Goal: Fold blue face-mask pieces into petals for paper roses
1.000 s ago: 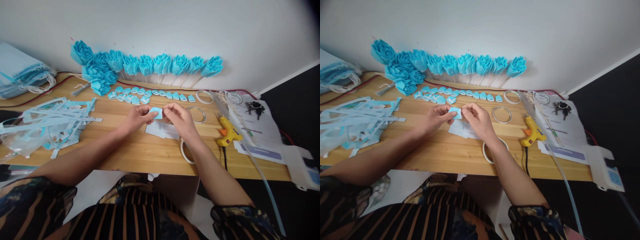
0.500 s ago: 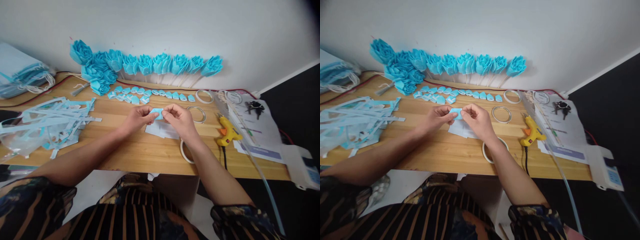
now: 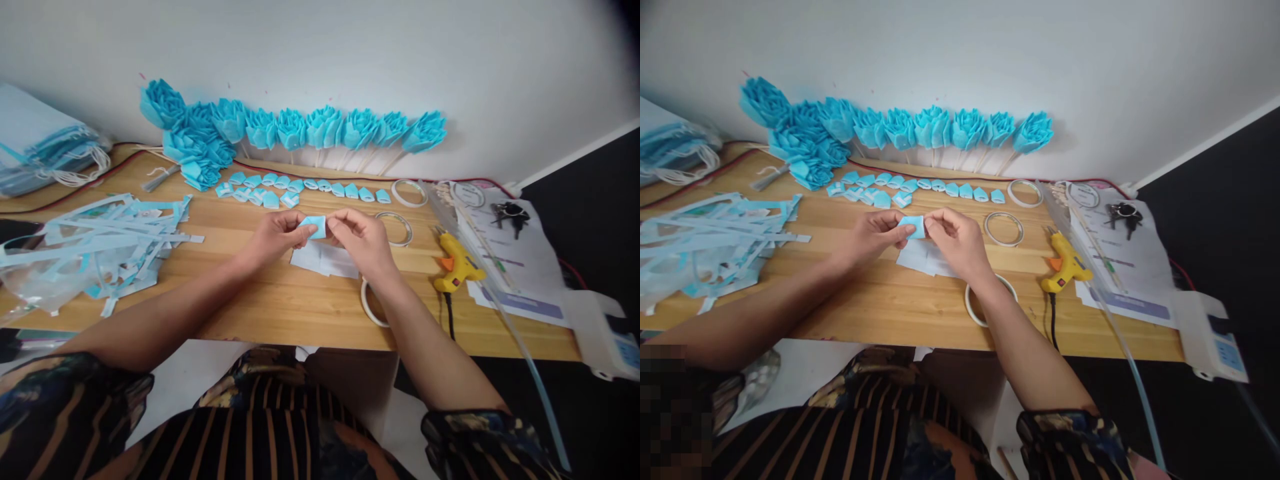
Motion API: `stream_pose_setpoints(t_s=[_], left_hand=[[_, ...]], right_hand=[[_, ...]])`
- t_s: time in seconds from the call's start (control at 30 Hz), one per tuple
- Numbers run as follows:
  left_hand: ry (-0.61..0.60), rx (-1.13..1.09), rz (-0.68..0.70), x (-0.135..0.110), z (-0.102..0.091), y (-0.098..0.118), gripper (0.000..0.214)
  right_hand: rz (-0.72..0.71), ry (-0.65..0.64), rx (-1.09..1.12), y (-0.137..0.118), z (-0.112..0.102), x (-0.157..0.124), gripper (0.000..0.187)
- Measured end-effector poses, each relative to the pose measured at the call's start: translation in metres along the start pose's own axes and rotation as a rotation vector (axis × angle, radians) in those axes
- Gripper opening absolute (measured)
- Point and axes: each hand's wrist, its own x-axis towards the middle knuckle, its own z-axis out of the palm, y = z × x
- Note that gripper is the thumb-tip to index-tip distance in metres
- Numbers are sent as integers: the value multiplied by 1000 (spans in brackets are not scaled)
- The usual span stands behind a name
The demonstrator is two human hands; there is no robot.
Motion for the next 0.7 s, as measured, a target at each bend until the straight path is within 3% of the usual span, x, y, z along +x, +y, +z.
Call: stream_pose_setpoints(t_s=[0.7], left_hand=[[3,37,-8,0,1,2,38]], right_hand=[[-62,98,-97,6,4,-2,11]])
